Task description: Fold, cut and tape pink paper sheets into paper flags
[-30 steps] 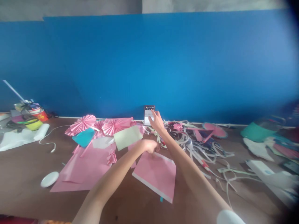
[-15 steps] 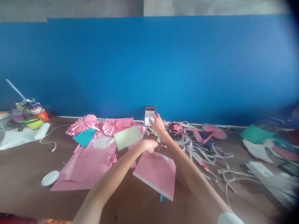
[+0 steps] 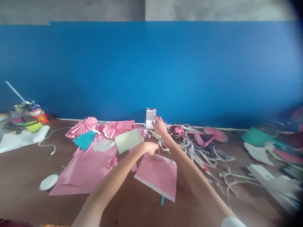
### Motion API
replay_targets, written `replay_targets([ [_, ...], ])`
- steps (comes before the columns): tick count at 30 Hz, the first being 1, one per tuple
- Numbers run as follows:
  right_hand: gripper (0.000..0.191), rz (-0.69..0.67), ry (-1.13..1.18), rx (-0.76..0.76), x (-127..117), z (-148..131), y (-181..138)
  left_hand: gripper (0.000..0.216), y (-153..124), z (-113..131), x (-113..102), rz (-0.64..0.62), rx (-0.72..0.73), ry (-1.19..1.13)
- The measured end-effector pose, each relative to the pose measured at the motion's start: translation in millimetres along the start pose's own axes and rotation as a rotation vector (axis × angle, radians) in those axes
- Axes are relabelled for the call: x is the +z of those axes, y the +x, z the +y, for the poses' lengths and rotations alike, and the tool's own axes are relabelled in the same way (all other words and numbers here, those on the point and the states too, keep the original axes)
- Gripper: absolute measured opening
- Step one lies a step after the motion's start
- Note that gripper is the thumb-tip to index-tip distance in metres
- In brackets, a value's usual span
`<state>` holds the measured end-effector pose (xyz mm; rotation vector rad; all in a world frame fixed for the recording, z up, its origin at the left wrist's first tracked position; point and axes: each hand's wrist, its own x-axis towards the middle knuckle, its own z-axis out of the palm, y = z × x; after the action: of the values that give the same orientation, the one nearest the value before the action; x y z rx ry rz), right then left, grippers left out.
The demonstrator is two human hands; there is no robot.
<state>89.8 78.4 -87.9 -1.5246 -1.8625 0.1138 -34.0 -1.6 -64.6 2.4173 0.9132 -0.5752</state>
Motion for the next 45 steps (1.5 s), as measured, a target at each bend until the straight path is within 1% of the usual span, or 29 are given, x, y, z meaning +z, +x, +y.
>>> replay_targets([
  [3,0.050,0.020,0.065,0.038,-10,-1,-2,0.042,1,-1,-1,-0.006,0.019,-0.010],
  [6,0.049,0.019,0.168,0.071,-29,-2,-9,0.041,2,-3,-2,-0.010,0.022,-0.006],
  [10,0.037,-0.049,0.196,0.049,-56,-6,-27,0.046,0,-4,-2,0.007,0.010,0.023],
  [13,0.032,-0.093,0.223,0.062,-75,-12,-37,0.048,-3,-3,-3,0.006,0.018,0.017],
  [16,0.029,-0.162,0.214,0.038,-96,-26,-45,0.037,-5,-3,-2,-0.001,0.058,-0.007],
  [18,0.030,-0.283,0.216,-0.004,-115,-39,-51,0.026,-5,-4,-2,-0.019,0.091,-0.018],
  [20,0.030,-0.441,0.227,-0.056,-134,-53,-60,0.020,-7,-4,-3,-0.043,0.102,-0.024],
  [22,0.035,-0.595,0.248,-0.095,-151,-64,-69,0.021,-13,-4,-6,-0.044,0.104,-0.039],
  [23,0.040,-0.654,0.257,-0.114,-158,-67,-74,0.023,-18,-4,-9,-0.039,0.106,-0.051],
  [24,0.044,-0.689,0.241,-0.126,-163,-70,-78,0.024,-24,-3,-12,-0.007,0.122,-0.087],
  [26,0.054,-0.721,0.151,-0.137,-169,-70,-83,0.024,-39,-2,-21,0.045,0.216,-0.180],
  [27,0.060,-0.729,0.098,-0.133,-169,-69,-84,0.024,-47,-2,-26,0.063,0.237,-0.217],
  [30,0.084,-0.762,-0.026,-0.107,-163,-65,-85,0.023,-65,-3,-39,0.148,0.300,-0.283],
  [31,0.088,-0.770,-0.050,-0.104,-160,-64,-84,0.023,-69,-5,-42,0.163,0.322,-0.308],
  [32,0.087,-0.771,-0.066,-0.108,-157,-63,-83,0.024,-71,-7,-44,0.196,0.332,-0.338],
  [33,0.081,-0.765,-0.076,-0.122,-156,-63,-83,0.026,-72,-9,-46,0.225,0.333,-0.372],
  [35,0.062,-0.745,-0.081,-0.162,-155,-61,-81,0.033,-74,-15,-47,0.272,0.299,-0.443],
  [36,0.054,-0.737,-0.083,-0.177,-156,-60,-80,0.039,-75,-17,-48,0.285,0.275,-0.477],
  [38,0.043,-0.728,-0.101,-0.179,-162,-54,-78,0.048,-78,-23,-48,0.301,0.238,-0.516],
  [39,0.039,-0.727,-0.113,-0.168,-165,-49,-76,0.048,-80,-25,-49,0.314,0.235,-0.521],
  [42,0.031,-0.709,-0.124,-0.158,-176,-34,-73,0.040,-85,-31,-50,0.388,0.244,-0.518],
  [45,0.033,-0.661,-0.137,-0.141,-183,-21,-70,0.036,-85,-34,-50,0.421,0.242,-0.543],
])
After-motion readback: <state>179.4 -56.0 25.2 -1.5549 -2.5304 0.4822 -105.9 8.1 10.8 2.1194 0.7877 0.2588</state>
